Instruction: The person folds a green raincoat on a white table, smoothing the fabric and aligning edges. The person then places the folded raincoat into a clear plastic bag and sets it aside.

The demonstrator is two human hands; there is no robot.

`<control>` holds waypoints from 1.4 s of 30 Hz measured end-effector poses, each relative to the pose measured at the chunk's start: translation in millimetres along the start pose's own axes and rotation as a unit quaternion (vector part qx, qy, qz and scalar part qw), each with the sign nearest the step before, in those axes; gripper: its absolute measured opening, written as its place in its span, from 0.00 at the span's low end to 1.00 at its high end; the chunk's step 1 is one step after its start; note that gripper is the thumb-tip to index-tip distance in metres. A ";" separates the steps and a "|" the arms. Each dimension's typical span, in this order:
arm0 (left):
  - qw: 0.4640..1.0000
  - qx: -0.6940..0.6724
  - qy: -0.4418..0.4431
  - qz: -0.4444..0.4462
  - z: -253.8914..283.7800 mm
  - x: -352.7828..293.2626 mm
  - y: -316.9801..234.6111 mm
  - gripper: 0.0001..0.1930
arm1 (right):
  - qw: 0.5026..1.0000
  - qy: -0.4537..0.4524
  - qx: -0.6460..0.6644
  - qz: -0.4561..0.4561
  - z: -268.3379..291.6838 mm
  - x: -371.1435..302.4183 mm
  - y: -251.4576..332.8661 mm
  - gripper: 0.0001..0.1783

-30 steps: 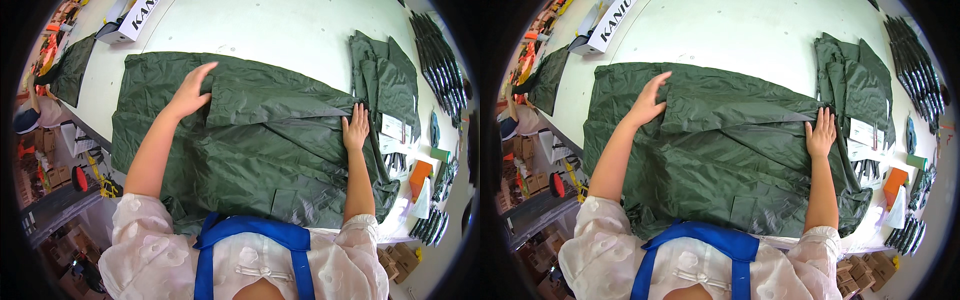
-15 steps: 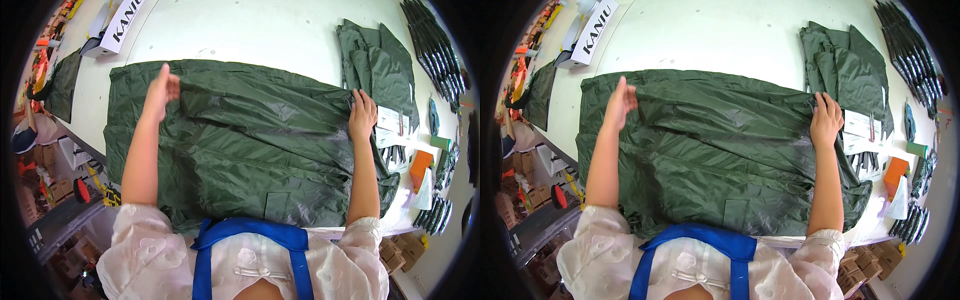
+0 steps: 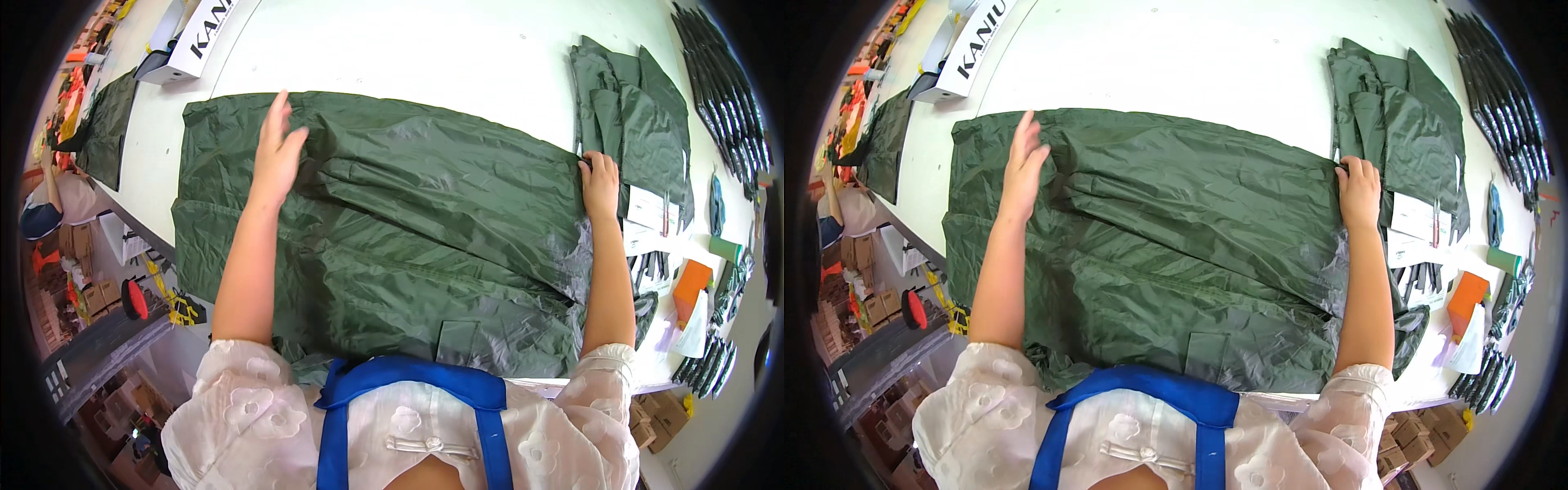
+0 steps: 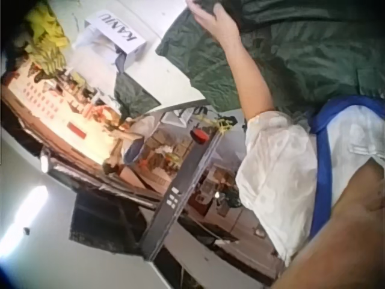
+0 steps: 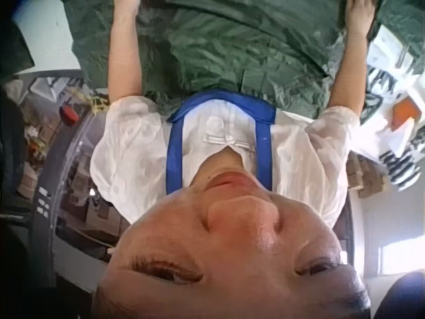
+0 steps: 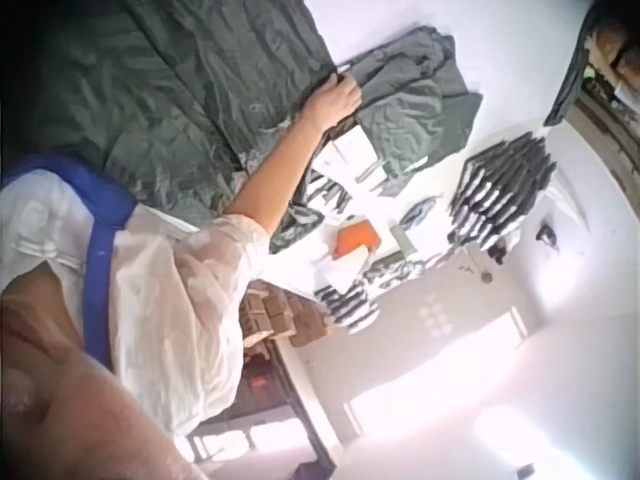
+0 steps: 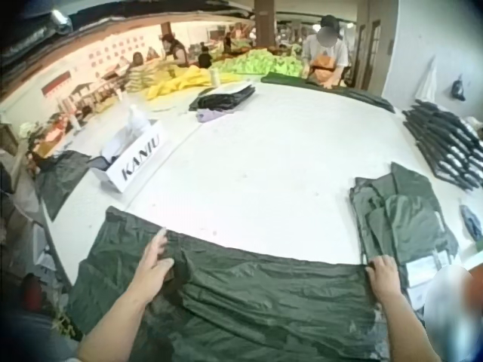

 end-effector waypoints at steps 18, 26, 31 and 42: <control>0.816 0.480 0.322 -0.006 -18.1 95.4 -0.4 0.14 | 0.985 0.158 0.066 -0.024 78.5 -11.6 19.9 0.11; 0.819 0.373 0.037 -0.435 90.4 -166.4 -28.7 0.07 | 0.989 0.018 0.030 0.144 163.5 -251.9 80.4 0.13; 0.884 0.328 0.266 -0.202 45.6 -285.8 16.8 0.10 | 0.980 0.151 0.013 0.128 117.8 -346.7 108.2 0.16; 0.902 0.343 0.185 -0.186 -58.6 -284.0 24.6 0.37 | 0.981 0.091 0.136 -0.108 118.8 -306.0 -15.5 0.17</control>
Point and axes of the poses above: each hand's wrist, its own x-axis towards the middle knuckle, its own z-axis out of the back of the hand, y = z × x, the point moved 1 cm from there along x, towards the middle knuckle, and after that the axes turned 11 degrees about y, right-handed, at the moved point
